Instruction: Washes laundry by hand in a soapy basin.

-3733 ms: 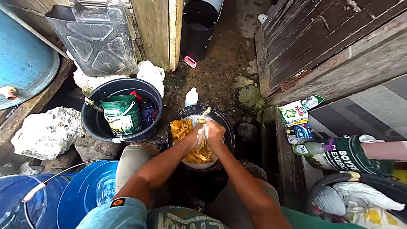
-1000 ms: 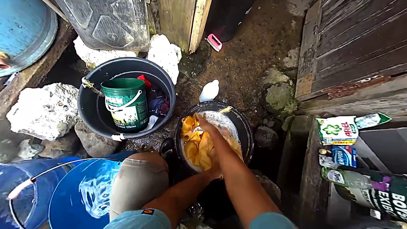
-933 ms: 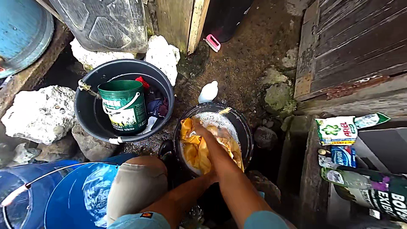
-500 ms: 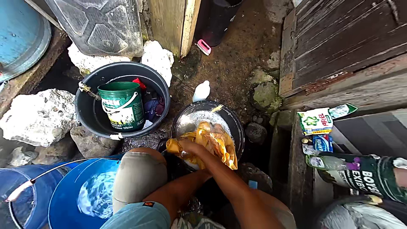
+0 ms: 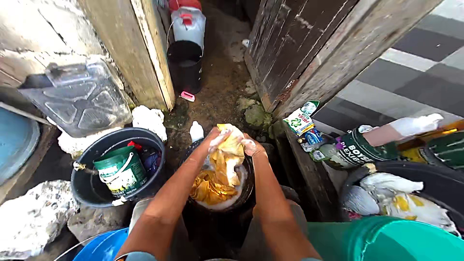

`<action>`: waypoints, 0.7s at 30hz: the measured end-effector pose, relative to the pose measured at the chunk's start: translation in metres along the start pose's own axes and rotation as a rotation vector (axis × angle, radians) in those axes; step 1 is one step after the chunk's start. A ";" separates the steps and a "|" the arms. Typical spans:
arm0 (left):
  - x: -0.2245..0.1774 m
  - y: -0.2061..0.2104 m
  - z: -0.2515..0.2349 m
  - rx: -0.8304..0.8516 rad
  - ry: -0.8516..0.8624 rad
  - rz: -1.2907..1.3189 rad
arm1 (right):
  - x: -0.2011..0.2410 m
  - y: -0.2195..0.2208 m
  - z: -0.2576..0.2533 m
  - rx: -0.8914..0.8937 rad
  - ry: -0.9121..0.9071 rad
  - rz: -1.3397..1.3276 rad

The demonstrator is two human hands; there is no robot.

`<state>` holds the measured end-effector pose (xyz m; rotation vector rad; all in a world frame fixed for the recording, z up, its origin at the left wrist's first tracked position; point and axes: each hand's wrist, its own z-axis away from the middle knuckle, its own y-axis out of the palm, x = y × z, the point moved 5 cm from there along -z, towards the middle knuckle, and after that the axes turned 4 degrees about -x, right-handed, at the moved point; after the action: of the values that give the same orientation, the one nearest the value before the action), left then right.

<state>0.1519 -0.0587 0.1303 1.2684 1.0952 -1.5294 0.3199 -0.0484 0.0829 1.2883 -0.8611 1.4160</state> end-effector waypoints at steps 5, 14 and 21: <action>-0.055 -0.017 -0.008 -0.239 -0.041 0.396 | -0.045 0.022 -0.015 0.005 0.204 0.455; 0.010 -0.116 -0.010 -0.443 -0.052 0.727 | -0.050 -0.037 -0.015 -0.311 -0.506 -0.684; 0.051 -0.036 0.028 -0.197 -0.454 0.331 | 0.004 0.126 -0.009 -0.314 -0.625 0.105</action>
<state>0.1041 -0.0796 0.0870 0.8585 0.6818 -1.3308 0.1967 -0.0706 0.0994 1.4697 -1.5197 0.8988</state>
